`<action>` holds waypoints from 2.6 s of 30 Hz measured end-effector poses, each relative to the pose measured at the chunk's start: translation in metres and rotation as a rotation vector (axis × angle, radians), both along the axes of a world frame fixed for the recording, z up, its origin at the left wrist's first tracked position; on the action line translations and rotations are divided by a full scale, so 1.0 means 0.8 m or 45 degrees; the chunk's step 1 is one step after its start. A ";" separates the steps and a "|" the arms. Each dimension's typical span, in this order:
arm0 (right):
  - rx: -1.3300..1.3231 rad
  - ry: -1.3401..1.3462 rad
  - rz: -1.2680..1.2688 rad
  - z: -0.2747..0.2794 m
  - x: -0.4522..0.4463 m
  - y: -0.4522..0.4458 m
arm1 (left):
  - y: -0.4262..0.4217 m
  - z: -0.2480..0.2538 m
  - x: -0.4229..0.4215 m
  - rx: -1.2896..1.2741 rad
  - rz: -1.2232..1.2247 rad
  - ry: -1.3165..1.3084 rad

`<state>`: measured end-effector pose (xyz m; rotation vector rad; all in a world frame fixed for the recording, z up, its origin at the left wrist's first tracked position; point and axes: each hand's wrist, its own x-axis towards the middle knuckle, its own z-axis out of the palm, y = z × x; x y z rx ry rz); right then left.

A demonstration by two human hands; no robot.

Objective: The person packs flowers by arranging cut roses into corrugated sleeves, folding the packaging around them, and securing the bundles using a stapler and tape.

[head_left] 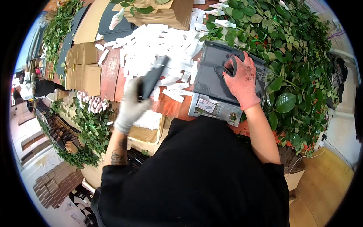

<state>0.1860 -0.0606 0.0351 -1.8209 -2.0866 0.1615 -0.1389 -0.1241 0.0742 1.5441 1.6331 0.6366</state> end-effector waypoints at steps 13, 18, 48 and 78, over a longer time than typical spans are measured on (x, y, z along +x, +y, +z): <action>0.082 0.039 -0.034 0.001 -0.002 -0.003 | -0.005 -0.030 -0.001 -0.323 0.046 -0.889; -0.047 0.008 -0.011 0.011 -0.004 -0.002 | -0.009 -0.011 0.033 -0.058 0.097 -0.734; -0.119 0.048 -0.056 0.019 -0.007 -0.003 | 0.100 -0.036 0.054 -0.385 -0.777 -0.084; -0.191 -0.256 0.280 0.041 -0.016 -0.024 | 0.128 -0.108 0.097 0.529 0.390 -1.952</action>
